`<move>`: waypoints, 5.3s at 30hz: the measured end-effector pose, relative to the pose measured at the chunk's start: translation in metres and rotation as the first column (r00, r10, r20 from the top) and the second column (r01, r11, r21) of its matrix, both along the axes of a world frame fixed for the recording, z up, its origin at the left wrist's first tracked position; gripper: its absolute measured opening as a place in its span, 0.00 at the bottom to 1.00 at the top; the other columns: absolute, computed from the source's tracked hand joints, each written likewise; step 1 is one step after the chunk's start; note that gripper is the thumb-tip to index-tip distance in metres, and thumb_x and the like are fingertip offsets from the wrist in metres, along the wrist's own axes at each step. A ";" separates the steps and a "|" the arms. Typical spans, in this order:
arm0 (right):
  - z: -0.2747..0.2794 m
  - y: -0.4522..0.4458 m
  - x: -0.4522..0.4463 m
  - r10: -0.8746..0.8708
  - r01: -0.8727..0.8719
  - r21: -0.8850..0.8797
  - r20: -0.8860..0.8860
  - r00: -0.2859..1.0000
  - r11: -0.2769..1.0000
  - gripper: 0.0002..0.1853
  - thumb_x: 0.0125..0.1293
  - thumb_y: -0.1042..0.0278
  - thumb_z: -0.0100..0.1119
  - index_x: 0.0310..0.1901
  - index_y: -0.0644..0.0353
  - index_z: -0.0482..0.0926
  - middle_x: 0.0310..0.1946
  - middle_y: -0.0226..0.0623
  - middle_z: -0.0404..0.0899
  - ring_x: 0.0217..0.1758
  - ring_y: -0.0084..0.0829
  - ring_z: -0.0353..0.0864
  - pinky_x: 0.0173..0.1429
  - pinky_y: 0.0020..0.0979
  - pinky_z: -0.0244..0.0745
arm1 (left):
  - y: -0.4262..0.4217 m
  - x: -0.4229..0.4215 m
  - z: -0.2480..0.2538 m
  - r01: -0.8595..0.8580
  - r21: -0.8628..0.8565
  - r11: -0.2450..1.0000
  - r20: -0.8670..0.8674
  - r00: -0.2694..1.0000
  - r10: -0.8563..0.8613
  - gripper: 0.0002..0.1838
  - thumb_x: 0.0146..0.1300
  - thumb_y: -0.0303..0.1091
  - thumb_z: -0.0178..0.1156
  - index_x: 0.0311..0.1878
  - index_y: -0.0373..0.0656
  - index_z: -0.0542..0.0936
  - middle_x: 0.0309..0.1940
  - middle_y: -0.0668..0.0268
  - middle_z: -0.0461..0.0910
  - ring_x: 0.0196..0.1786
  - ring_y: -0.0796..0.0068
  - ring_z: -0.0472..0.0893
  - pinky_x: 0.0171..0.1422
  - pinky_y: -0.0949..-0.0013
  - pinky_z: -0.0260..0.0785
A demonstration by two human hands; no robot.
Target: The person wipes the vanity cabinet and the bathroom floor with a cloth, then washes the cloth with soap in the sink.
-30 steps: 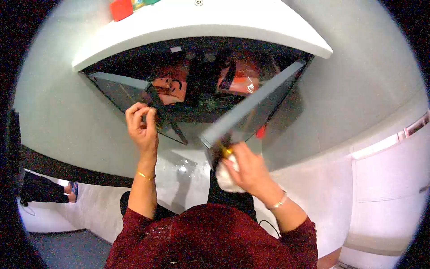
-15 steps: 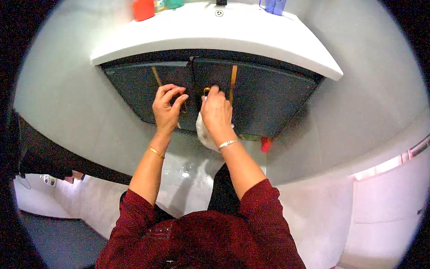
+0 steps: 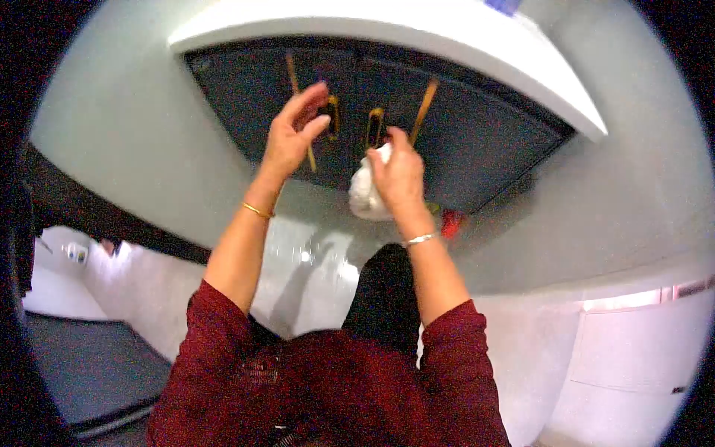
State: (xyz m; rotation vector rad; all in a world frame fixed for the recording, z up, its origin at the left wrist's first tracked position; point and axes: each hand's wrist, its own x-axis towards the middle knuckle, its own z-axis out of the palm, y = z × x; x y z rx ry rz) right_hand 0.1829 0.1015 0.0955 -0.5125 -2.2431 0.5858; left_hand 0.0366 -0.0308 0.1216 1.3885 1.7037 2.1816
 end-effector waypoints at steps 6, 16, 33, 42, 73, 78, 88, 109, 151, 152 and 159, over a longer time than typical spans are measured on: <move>-0.104 0.010 0.036 0.170 0.040 -0.633 0.267 0.949 0.773 0.15 0.54 0.60 0.67 0.39 0.59 0.80 0.32 0.40 0.83 0.34 0.33 0.81 0.41 0.33 0.74 | -0.136 -0.012 -0.056 -0.606 -0.092 0.790 -0.273 0.778 0.566 0.14 0.56 0.27 0.63 0.48 0.43 0.81 0.45 0.64 0.77 0.48 0.72 0.76 0.55 0.71 0.69; -0.146 -0.026 0.006 0.355 -0.145 -0.658 0.196 0.914 0.739 0.12 0.54 0.70 0.65 0.40 0.62 0.77 0.36 0.36 0.80 0.38 0.28 0.78 0.44 0.28 0.73 | -0.288 0.055 -0.092 -0.704 -0.406 0.582 -0.066 0.658 0.750 0.06 0.61 0.21 0.57 0.40 0.34 0.81 0.35 0.65 0.77 0.35 0.78 0.78 0.42 0.76 0.71; -0.340 -0.079 -0.131 0.534 -0.635 -0.196 0.745 0.400 0.748 0.14 0.55 0.71 0.60 0.45 0.57 0.78 0.47 0.46 0.76 0.51 0.49 0.75 0.55 0.40 0.71 | -0.288 0.033 -0.163 0.167 -0.915 0.368 0.205 0.976 0.066 0.08 0.57 0.26 0.61 0.40 0.39 0.80 0.40 0.59 0.78 0.46 0.59 0.78 0.50 0.62 0.71; -0.446 -0.145 -0.193 0.498 -0.606 -0.148 0.734 0.463 0.782 0.16 0.58 0.67 0.56 0.49 0.51 0.72 0.58 0.45 0.62 0.60 0.49 0.68 0.53 0.46 0.75 | -0.213 -0.003 -0.445 -0.472 -0.867 0.161 -0.421 0.865 0.273 0.18 0.54 0.33 0.63 0.50 0.47 0.76 0.48 0.61 0.71 0.55 0.57 0.71 0.57 0.59 0.66; -0.461 -0.115 0.004 0.233 -0.322 -0.006 0.704 0.671 0.947 0.36 0.49 0.68 0.60 0.63 0.65 0.63 0.66 0.48 0.55 0.69 0.53 0.53 0.70 0.46 0.53 | -0.145 0.108 -0.461 -0.094 -0.928 0.360 -0.198 0.944 -0.265 0.34 0.46 0.22 0.58 0.63 0.48 0.69 0.62 0.62 0.64 0.71 0.58 0.55 0.67 0.53 0.54; -0.447 -0.045 0.011 0.142 -0.120 -0.075 0.542 0.828 0.990 0.24 0.47 0.76 0.57 0.50 0.67 0.72 0.45 0.52 0.74 0.48 0.53 0.70 0.55 0.43 0.67 | -0.062 0.104 -0.470 0.089 -0.610 0.787 -0.060 0.986 -0.158 0.27 0.39 0.15 0.52 0.48 0.42 0.79 0.52 0.61 0.73 0.54 0.56 0.69 0.60 0.61 0.64; -0.520 0.140 0.211 -0.078 0.339 -0.160 0.802 0.593 0.927 0.52 0.53 0.45 0.65 0.73 0.48 0.42 0.72 0.50 0.45 0.75 0.55 0.41 0.73 0.52 0.43 | -0.042 0.205 -0.476 0.170 -0.679 0.714 -0.029 0.966 -0.257 0.20 0.52 0.33 0.61 0.51 0.49 0.79 0.61 0.60 0.68 0.69 0.52 0.59 0.70 0.44 0.51; -0.467 -0.258 -0.129 0.074 0.033 -0.141 0.689 0.721 0.989 0.32 0.61 0.56 0.52 0.67 0.54 0.60 0.69 0.57 0.48 0.73 0.60 0.43 0.66 0.69 0.39 | -0.202 0.109 -0.520 -0.063 -0.891 0.450 0.017 0.985 0.172 0.29 0.60 0.46 0.54 0.64 0.48 0.67 0.66 0.60 0.63 0.70 0.61 0.58 0.75 0.53 0.45; -0.496 -0.286 -0.065 0.764 -0.763 -0.247 0.465 0.447 0.597 0.30 0.54 0.51 0.63 0.59 0.48 0.70 0.66 0.45 0.57 0.74 0.50 0.45 0.70 0.62 0.39 | -0.258 0.164 -0.519 -0.472 -0.876 -0.102 -0.404 0.600 0.690 0.29 0.45 0.25 0.56 0.56 0.44 0.71 0.56 0.45 0.64 0.53 0.40 0.68 0.56 0.51 0.65; -0.496 -0.276 -0.054 0.812 -0.815 -0.246 0.430 0.394 0.526 0.27 0.55 0.54 0.62 0.57 0.47 0.73 0.66 0.42 0.59 0.73 0.47 0.47 0.70 0.60 0.41 | -0.248 0.179 -0.512 -0.445 -0.894 -0.055 -0.345 0.604 0.718 0.29 0.44 0.26 0.58 0.56 0.45 0.70 0.57 0.45 0.63 0.54 0.39 0.67 0.59 0.50 0.64; -0.488 -0.214 0.038 0.737 -0.844 -0.255 0.640 0.219 0.472 0.21 0.50 0.63 0.64 0.49 0.46 0.76 0.52 0.36 0.69 0.60 0.41 0.66 0.57 0.43 0.64 | -0.222 0.244 -0.507 -0.102 -0.971 0.218 0.047 0.806 0.590 0.22 0.43 0.21 0.59 0.46 0.45 0.75 0.48 0.57 0.69 0.48 0.52 0.71 0.49 0.56 0.69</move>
